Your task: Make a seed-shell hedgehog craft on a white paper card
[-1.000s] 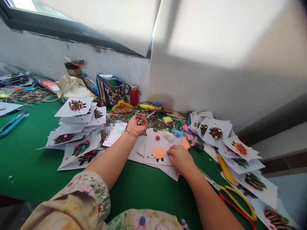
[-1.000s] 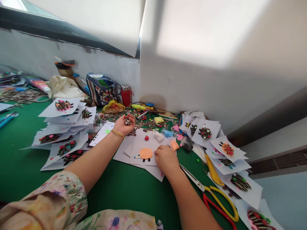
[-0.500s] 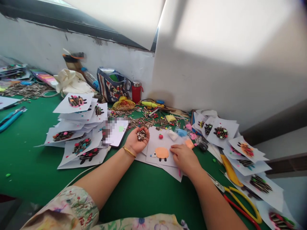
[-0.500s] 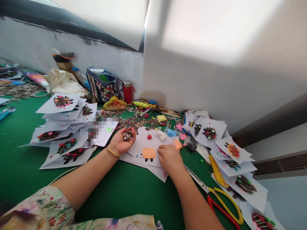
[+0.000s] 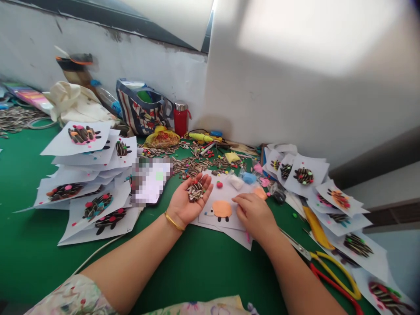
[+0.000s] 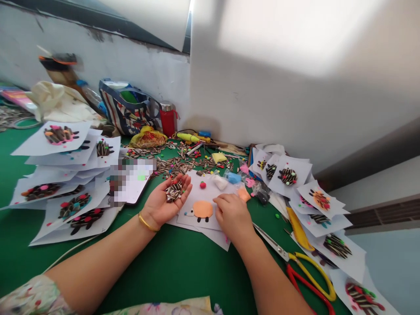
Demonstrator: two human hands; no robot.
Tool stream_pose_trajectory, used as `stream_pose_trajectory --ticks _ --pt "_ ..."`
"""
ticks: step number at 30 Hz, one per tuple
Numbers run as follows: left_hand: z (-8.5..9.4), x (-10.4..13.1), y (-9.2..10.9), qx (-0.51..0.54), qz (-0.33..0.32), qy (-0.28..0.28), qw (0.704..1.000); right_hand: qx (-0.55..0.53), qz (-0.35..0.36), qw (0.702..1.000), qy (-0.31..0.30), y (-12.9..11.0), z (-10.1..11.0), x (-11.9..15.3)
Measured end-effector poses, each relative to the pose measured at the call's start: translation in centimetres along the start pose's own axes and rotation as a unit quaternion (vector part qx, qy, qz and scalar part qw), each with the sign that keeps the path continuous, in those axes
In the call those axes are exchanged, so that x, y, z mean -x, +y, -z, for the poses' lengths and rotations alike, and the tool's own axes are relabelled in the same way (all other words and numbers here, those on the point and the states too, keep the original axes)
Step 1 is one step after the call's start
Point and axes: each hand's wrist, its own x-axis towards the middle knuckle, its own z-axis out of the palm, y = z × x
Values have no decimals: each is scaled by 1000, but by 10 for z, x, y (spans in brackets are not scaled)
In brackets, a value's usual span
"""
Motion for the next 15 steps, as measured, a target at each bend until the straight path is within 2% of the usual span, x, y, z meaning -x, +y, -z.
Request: stream_pose_trajectory --ticks 5,11,15 --pt "3 5 -9 3 31 -26 999 -66 29 996 45 -20 3 1" --pt "2 15 -16 6 75 -45 996 -129 90 985 67 -48 11 -3" --pt "1 17 -19 11 94 -53 994 -134 111 983 61 -62 19 -7"
